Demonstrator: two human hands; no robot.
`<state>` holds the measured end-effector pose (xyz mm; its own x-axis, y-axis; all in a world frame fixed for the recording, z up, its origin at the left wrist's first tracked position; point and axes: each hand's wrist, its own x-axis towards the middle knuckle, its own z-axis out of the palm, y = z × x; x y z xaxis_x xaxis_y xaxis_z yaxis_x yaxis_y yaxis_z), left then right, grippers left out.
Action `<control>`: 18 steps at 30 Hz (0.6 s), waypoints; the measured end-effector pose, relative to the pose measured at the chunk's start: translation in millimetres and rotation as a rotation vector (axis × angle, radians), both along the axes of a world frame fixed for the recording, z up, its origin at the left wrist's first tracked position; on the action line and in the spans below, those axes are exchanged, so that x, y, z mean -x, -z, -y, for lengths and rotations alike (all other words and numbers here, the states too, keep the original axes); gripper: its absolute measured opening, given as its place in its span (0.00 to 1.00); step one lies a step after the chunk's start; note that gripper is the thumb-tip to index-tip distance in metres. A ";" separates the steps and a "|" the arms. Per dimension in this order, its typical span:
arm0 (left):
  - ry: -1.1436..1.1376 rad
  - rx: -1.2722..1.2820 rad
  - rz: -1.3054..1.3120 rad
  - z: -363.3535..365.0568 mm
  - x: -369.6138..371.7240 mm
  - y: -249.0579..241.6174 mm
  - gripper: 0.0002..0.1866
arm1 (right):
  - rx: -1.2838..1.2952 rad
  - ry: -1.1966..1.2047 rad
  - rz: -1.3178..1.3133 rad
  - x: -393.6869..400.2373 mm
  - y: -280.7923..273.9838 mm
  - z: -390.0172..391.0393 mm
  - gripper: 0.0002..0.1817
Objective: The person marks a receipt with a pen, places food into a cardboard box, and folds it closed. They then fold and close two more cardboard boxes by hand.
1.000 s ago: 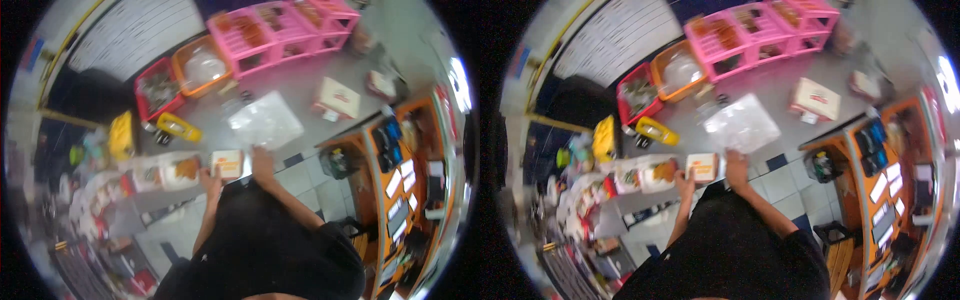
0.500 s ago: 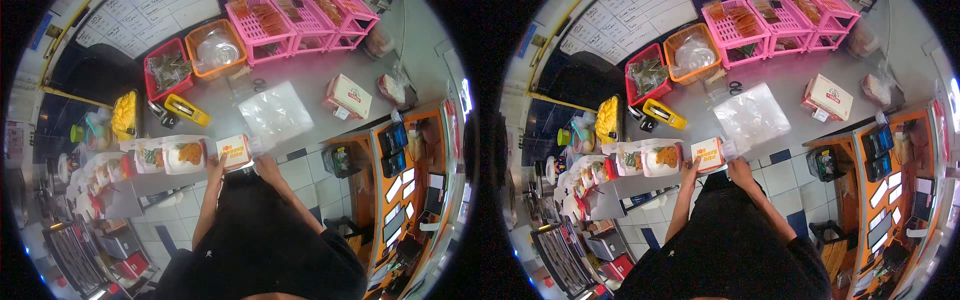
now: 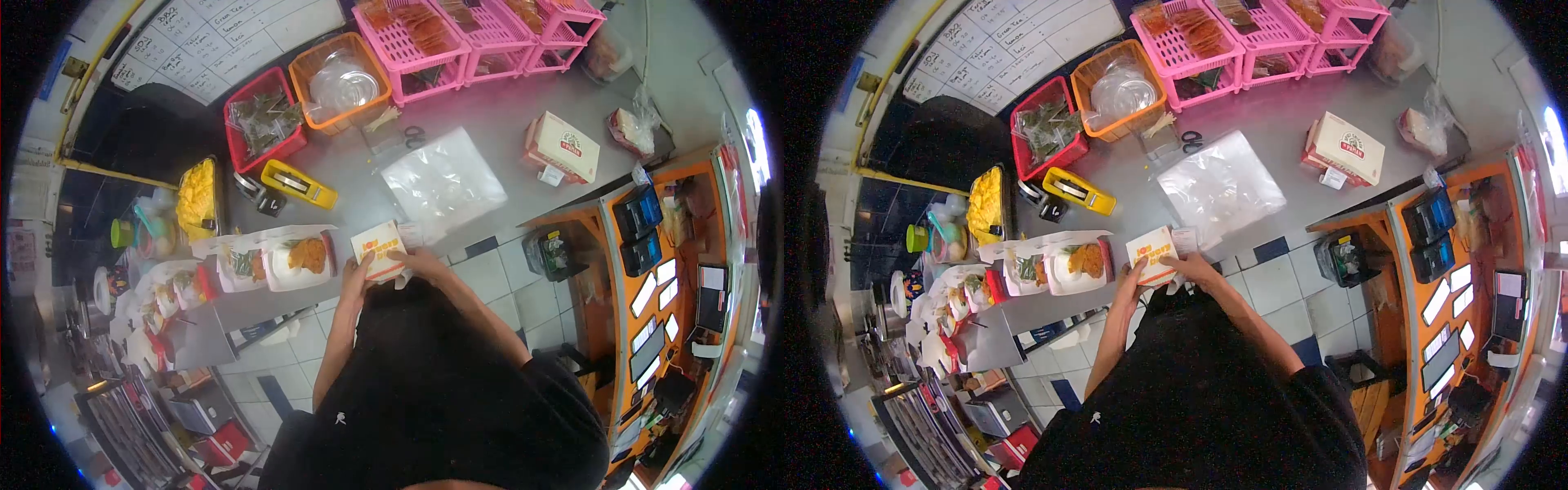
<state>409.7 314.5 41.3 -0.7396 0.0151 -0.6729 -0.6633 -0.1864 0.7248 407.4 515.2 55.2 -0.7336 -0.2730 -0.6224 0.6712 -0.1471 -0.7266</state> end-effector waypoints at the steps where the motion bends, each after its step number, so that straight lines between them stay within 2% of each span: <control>1: -0.020 0.003 -0.015 0.9 -0.1 1.8 0.41 | -0.003 -0.008 -0.001 -1.5 6.8 0.6 0.30; 2: -0.029 0.002 -0.016 3.6 -0.4 2.7 0.41 | 0.074 0.049 0.018 -3.1 17.4 2.3 0.31; 3: 0.076 0.155 0.012 6.8 0.4 3.3 0.40 | 0.152 0.106 0.035 -4.3 27.7 3.6 0.32; 4: 0.180 0.308 0.043 7.4 1.3 -1.4 0.40 | 0.152 0.099 0.034 -6.2 28.4 5.0 0.32; 7: 0.197 0.331 0.089 9.9 -5.9 -16.9 0.39 | 0.030 0.104 -0.098 -12.4 36.1 6.0 0.26; 9: 0.183 0.285 0.100 13.3 -12.4 -9.9 0.40 | -0.365 -0.173 -0.151 -13.1 53.4 5.6 0.33; 10: 0.176 0.238 0.107 14.0 -13.9 -8.0 0.41 | -0.363 -0.176 -0.152 -12.9 50.1 6.6 0.33; 12: 0.158 0.231 0.100 14.4 -18.2 -3.5 0.42 | -0.710 -0.337 -0.149 -17.8 43.3 8.8 0.31; 14: 0.146 0.225 0.087 11.2 -19.6 -0.7 0.42 | -0.689 -0.369 -0.089 -22.3 35.0 11.5 0.32; 16: 0.073 0.107 0.069 5.3 -23.3 -1.9 0.42 | -0.054 -0.113 -0.042 -29.8 33.4 18.4 0.31; 17: 0.073 0.108 0.070 0.9 -22.8 -4.8 0.42 | 0.117 -0.011 -0.016 -31.5 44.0 22.4 0.31; 18: 0.092 0.103 0.083 -2.4 -24.7 -7.9 0.43 | 0.118 -0.012 -0.012 -30.9 53.0 22.4 0.31</control>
<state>434.3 316.8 49.2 -0.6798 0.0082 -0.7334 -0.7328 -0.0500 0.6787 438.3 492.8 2.1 -0.7368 -0.3531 -0.5766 0.6649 -0.2239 -0.7126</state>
